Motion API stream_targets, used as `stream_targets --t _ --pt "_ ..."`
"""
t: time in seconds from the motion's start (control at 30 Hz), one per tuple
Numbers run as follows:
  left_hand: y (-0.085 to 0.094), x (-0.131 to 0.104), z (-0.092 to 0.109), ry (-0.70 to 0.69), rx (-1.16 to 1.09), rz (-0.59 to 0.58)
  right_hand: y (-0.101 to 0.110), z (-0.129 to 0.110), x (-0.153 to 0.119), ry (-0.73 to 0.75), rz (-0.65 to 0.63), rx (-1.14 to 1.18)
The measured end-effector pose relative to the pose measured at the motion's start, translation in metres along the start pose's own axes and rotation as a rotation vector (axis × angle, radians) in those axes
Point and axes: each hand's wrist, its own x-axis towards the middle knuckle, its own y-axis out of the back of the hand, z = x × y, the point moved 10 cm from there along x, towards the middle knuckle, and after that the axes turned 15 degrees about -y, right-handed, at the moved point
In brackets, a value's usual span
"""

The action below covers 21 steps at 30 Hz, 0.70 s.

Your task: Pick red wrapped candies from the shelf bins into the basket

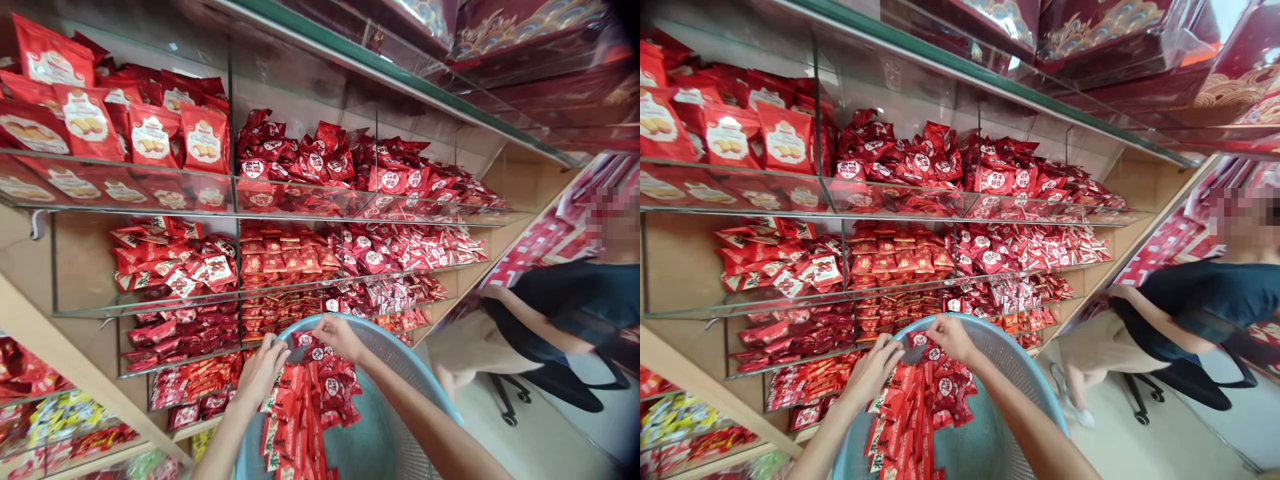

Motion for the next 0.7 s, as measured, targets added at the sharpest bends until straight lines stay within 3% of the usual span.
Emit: stream_targets --t 0.2,0.37,0.7 --pt "-0.001 -0.002 -0.001 -0.001 -0.032 -0.012 0.04 0.06 -0.015 -0.379 0.124 0.329" --pt "-0.002 -0.002 0.001 0.024 0.016 -0.077 0.033 0.092 -0.049 -0.574 0.094 0.462" --pt "-0.002 -0.001 0.002 0.006 0.046 -0.067 0.018 0.115 -0.102 -0.734 -0.047 0.596"
